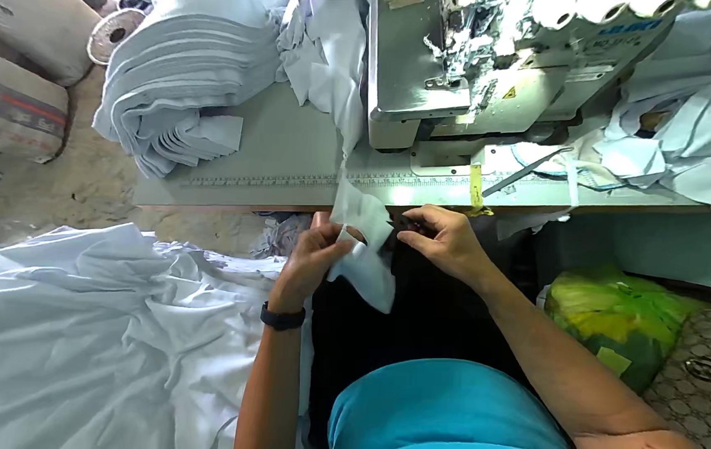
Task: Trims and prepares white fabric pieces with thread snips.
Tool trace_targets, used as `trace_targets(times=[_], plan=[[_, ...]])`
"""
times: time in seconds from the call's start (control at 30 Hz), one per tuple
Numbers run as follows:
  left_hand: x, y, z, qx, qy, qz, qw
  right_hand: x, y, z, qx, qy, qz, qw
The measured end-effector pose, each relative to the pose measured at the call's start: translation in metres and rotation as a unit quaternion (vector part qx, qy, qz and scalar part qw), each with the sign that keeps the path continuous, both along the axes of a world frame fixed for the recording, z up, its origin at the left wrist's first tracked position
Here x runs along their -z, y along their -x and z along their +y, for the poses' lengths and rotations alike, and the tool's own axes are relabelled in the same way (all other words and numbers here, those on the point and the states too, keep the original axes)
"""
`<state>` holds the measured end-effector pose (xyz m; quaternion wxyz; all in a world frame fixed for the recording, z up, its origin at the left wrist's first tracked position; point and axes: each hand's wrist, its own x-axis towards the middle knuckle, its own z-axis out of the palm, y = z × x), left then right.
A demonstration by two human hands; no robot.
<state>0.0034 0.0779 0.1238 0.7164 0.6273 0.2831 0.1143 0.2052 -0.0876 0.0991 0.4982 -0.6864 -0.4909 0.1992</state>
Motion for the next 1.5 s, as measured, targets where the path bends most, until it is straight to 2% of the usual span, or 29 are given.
trace_targets(times=[0.07,0.17,0.3,0.4,0.47,0.57,0.63,0.77,0.87,0.9,0.97,1.03,1.2,1.37,1.5], plan=[[0.003,0.005,-0.013,-0.019,0.013,0.004,1.000,-0.003,0.005,0.003,-0.012,-0.018,-0.024,0.999],[-0.004,0.008,-0.028,-0.103,-0.074,0.040,0.991,-0.007,0.010,0.004,-0.019,-0.025,-0.046,0.998],[-0.004,0.020,-0.031,-0.060,-0.186,0.021,0.981,-0.013,0.011,0.008,-0.003,-0.045,-0.088,0.995],[-0.015,0.024,-0.032,-0.026,-0.176,-0.026,0.984,-0.015,0.011,0.020,0.024,-0.071,-0.078,0.994],[-0.018,0.024,-0.036,-0.046,-0.187,-0.017,0.981,-0.019,0.010,0.027,0.038,-0.072,-0.083,0.993],[-0.018,0.025,-0.038,-0.077,-0.225,0.005,0.971,-0.025,0.009,0.037,0.042,-0.054,-0.146,0.987],[-0.016,0.026,-0.040,-0.060,-0.248,0.010,0.967,-0.024,0.009,0.041,0.037,-0.044,-0.173,0.983],[-0.017,0.027,-0.050,0.017,-0.204,-0.024,0.979,-0.017,0.014,0.035,0.009,-0.043,-0.104,0.994],[-0.006,0.030,-0.052,0.008,-0.211,0.049,0.976,-0.013,0.021,0.019,-0.016,-0.016,0.015,1.000],[-0.005,0.032,-0.053,0.005,-0.188,0.048,0.981,-0.011,0.024,0.013,-0.021,-0.011,0.020,1.000],[-0.007,0.035,-0.056,-0.011,-0.124,0.024,0.992,-0.005,0.034,0.000,-0.027,-0.021,-0.036,0.999],[-0.005,0.037,-0.060,-0.029,-0.104,0.017,0.994,0.002,0.045,-0.009,-0.031,-0.058,-0.087,0.994],[0.001,0.034,-0.072,-0.049,-0.144,-0.004,0.988,0.005,0.061,-0.012,-0.023,-0.128,-0.180,0.975],[0.006,0.033,-0.068,-0.030,-0.181,-0.064,0.981,-0.008,0.060,-0.008,-0.050,-0.185,-0.134,0.972],[0.021,0.031,-0.047,-0.019,-0.074,-0.188,0.979,-0.024,0.058,-0.012,-0.069,-0.236,-0.076,0.966]])
